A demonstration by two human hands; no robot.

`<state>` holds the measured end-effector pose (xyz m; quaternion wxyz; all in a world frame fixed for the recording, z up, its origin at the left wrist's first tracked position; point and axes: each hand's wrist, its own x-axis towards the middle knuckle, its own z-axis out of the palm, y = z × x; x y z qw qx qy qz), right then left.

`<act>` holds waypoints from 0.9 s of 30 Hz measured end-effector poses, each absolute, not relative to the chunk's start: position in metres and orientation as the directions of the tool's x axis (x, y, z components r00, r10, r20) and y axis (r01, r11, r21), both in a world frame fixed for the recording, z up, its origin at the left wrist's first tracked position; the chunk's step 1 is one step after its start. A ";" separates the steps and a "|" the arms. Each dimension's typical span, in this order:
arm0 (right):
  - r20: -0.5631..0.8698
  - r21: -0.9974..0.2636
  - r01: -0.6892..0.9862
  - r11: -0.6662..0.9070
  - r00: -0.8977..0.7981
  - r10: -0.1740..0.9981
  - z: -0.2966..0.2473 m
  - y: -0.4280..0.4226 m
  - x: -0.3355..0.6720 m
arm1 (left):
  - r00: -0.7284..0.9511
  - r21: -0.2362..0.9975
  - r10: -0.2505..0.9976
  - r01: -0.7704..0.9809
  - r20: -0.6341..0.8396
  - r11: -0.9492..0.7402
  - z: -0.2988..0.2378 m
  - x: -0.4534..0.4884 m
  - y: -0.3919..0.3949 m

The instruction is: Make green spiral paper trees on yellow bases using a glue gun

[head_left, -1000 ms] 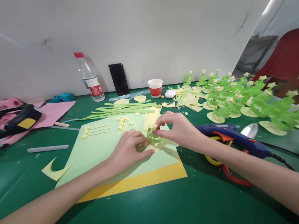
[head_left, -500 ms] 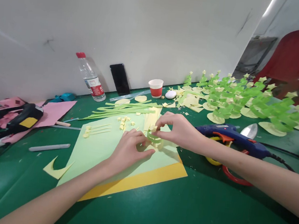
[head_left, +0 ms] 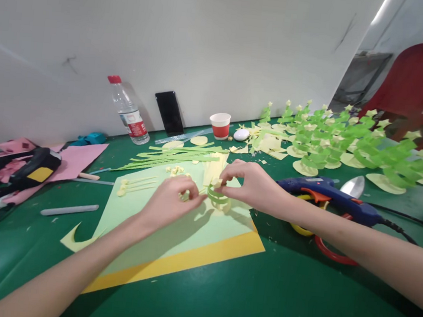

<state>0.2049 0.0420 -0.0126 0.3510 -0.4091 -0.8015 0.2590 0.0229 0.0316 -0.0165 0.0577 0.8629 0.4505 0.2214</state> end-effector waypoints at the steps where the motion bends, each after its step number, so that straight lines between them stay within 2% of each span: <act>1: 0.350 -0.703 0.475 0.529 -0.417 0.839 -0.013 0.042 0.205 | 0.487 0.277 0.783 0.748 0.386 -0.602 -0.011 0.018 0.033; 3: 0.349 -0.705 0.476 0.525 -0.411 0.842 -0.013 0.043 0.205 | 0.507 0.164 0.682 0.727 0.528 -0.667 -0.002 0.008 0.035; 4: 0.349 -0.706 0.477 0.524 -0.409 0.843 -0.014 0.043 0.206 | 0.585 -0.051 0.494 0.677 0.643 -0.735 0.002 0.002 0.036; 5: 0.351 -0.705 0.476 0.525 -0.408 0.843 -0.014 0.044 0.206 | 0.684 -0.275 0.293 0.593 0.668 -0.757 0.006 -0.003 0.037; 6: 0.355 -0.704 0.476 0.527 -0.408 0.841 -0.015 0.044 0.206 | 0.751 -0.446 0.136 0.516 0.647 -0.731 0.009 -0.007 0.037; 7: 0.359 -0.702 0.475 0.531 -0.409 0.839 -0.015 0.045 0.206 | 0.789 -0.559 0.031 0.462 0.613 -0.688 0.012 -0.010 0.038; 9: 0.366 -0.697 0.474 0.538 -0.410 0.836 -0.016 0.045 0.207 | 0.828 -0.640 -0.015 0.421 0.560 -0.643 0.015 -0.014 0.038; 11: 0.369 -0.693 0.475 0.542 -0.412 0.833 -0.016 0.045 0.207 | 0.837 -0.623 0.043 0.439 0.545 -0.647 0.016 -0.014 0.038; 16: 0.369 -0.682 0.484 0.548 -0.418 0.830 -0.015 0.045 0.207 | 0.836 -0.447 0.337 0.524 0.433 -0.725 0.014 -0.011 0.035; 21: 0.369 -0.674 0.492 0.551 -0.422 0.828 -0.016 0.044 0.206 | 0.864 -0.364 0.359 0.481 0.354 -0.798 0.013 -0.010 0.035; 27: 0.367 -0.674 0.496 0.548 -0.420 0.830 -0.016 0.043 0.206 | 0.836 -0.227 0.480 0.538 0.266 -0.812 0.012 -0.004 0.032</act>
